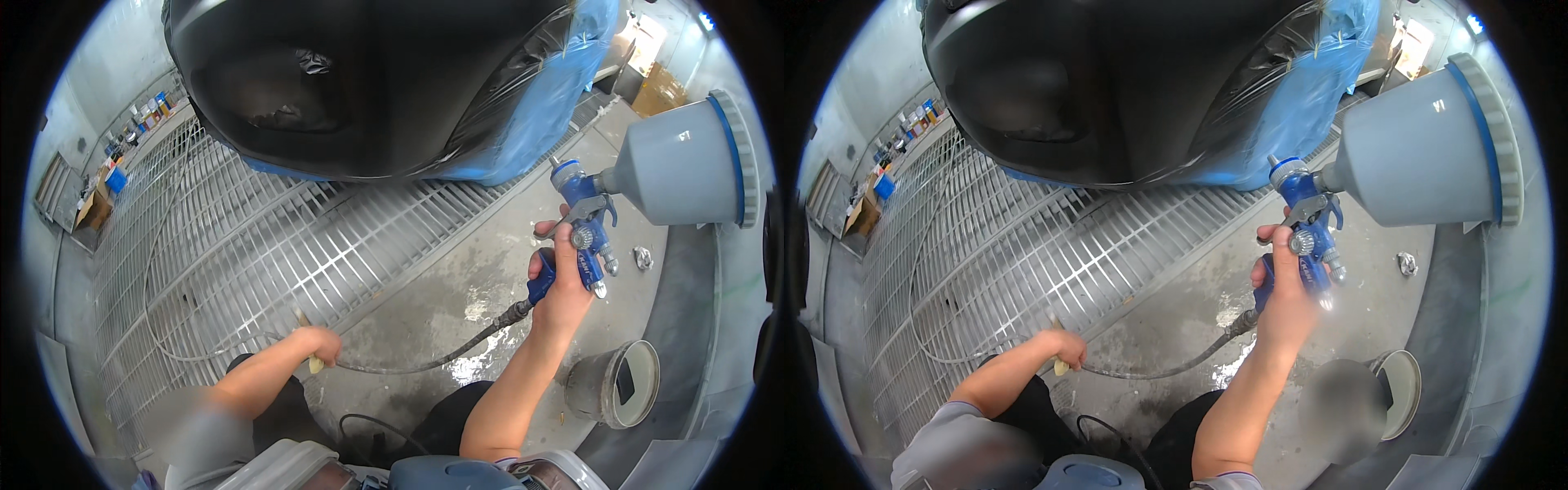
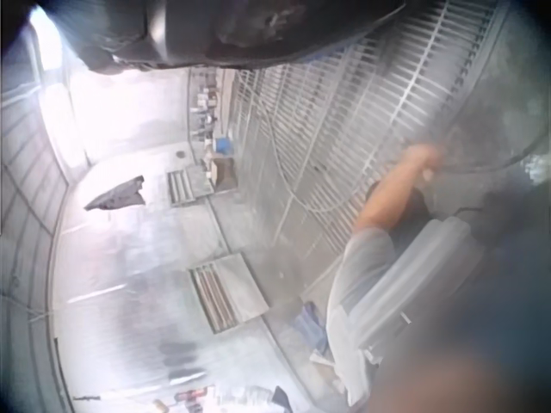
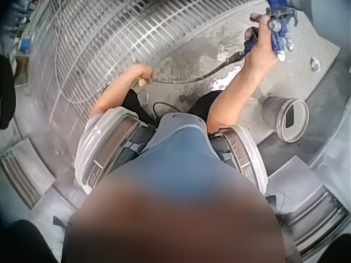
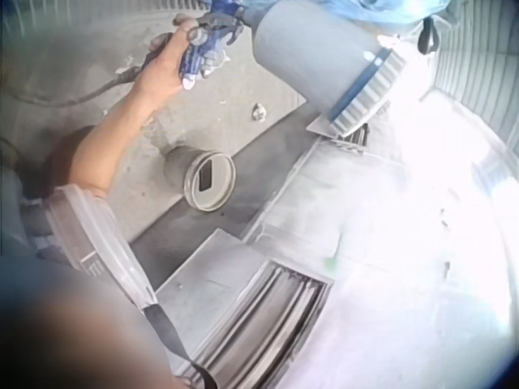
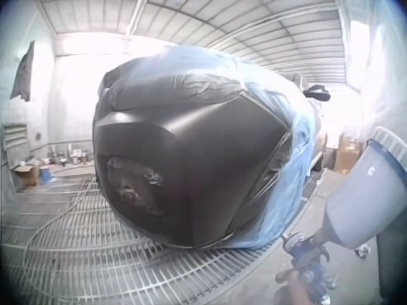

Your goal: The person wipes a black car part with a cloth and then sprays it with a paint gun. The person alternates between wiping and spraying the part.

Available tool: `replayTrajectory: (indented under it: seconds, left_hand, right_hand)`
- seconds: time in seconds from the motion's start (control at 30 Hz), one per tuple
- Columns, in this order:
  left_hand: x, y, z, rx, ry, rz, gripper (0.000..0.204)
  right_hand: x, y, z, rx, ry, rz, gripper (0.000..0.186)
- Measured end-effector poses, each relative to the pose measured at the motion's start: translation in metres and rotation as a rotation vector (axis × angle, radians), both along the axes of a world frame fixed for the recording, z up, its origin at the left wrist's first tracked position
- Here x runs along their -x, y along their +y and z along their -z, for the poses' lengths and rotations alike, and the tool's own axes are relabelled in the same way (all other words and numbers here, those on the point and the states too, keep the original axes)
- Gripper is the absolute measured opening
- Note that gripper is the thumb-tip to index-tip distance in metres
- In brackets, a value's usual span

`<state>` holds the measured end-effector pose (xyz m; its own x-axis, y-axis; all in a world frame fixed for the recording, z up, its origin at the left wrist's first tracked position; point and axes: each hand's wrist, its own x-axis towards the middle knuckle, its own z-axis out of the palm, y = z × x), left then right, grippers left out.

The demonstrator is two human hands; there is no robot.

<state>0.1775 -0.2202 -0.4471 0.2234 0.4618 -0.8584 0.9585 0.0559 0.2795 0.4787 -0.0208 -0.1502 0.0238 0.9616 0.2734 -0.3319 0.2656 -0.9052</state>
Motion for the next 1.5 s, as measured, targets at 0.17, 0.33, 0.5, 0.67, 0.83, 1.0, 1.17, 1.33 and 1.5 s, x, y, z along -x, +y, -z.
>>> replayTrajectory:
  seconds: [0.17,0.33,0.5,0.67,0.83,1.0,1.17,1.33,1.5]
  left_hand:
    - [0.001,0.004,0.002,0.013,-0.014,0.013,0.03]
    - [-0.002,-0.017,-0.04,-0.094,0.042,-0.034,0.03]
    - [-0.002,-0.054,-0.074,-0.172,-0.101,-0.334,0.037]
    - [-0.035,-0.093,-0.137,-0.331,-0.078,-0.469,0.041]
    - [-0.078,-0.113,-0.174,-0.439,-0.142,-0.523,0.039]
    - [-0.116,-0.082,-0.224,-0.48,-0.239,-0.506,0.041]
    - [-0.136,-0.066,-0.245,-0.664,-0.365,-0.501,0.042]
    - [-0.138,-0.056,-0.263,-0.686,-0.509,-0.495,0.042]
    - [-0.137,-0.05,-0.276,-0.743,-0.605,-0.48,0.041]
  right_hand:
    - [-0.002,-0.001,-0.004,0.004,0.01,0.014,0.034]
    - [-0.009,-0.003,-0.039,-0.004,-0.011,-0.001,0.032]
    - [-0.017,0.015,-0.124,-0.049,-0.16,-0.106,0.031]
    - [-0.04,0.049,-0.185,-0.229,-0.218,-0.225,0.035]
    - [-0.059,0.067,-0.226,-0.313,-0.288,-0.316,0.032]
    - [-0.063,0.075,-0.268,-0.373,-0.409,-0.364,0.022]
    - [-0.037,0.073,-0.327,-0.506,-0.618,-0.374,0.027]
    - [-0.007,0.051,-0.376,-0.579,-0.681,-0.407,0.027]
    - [-0.002,0.047,-0.396,-0.564,-0.816,-0.332,0.028]
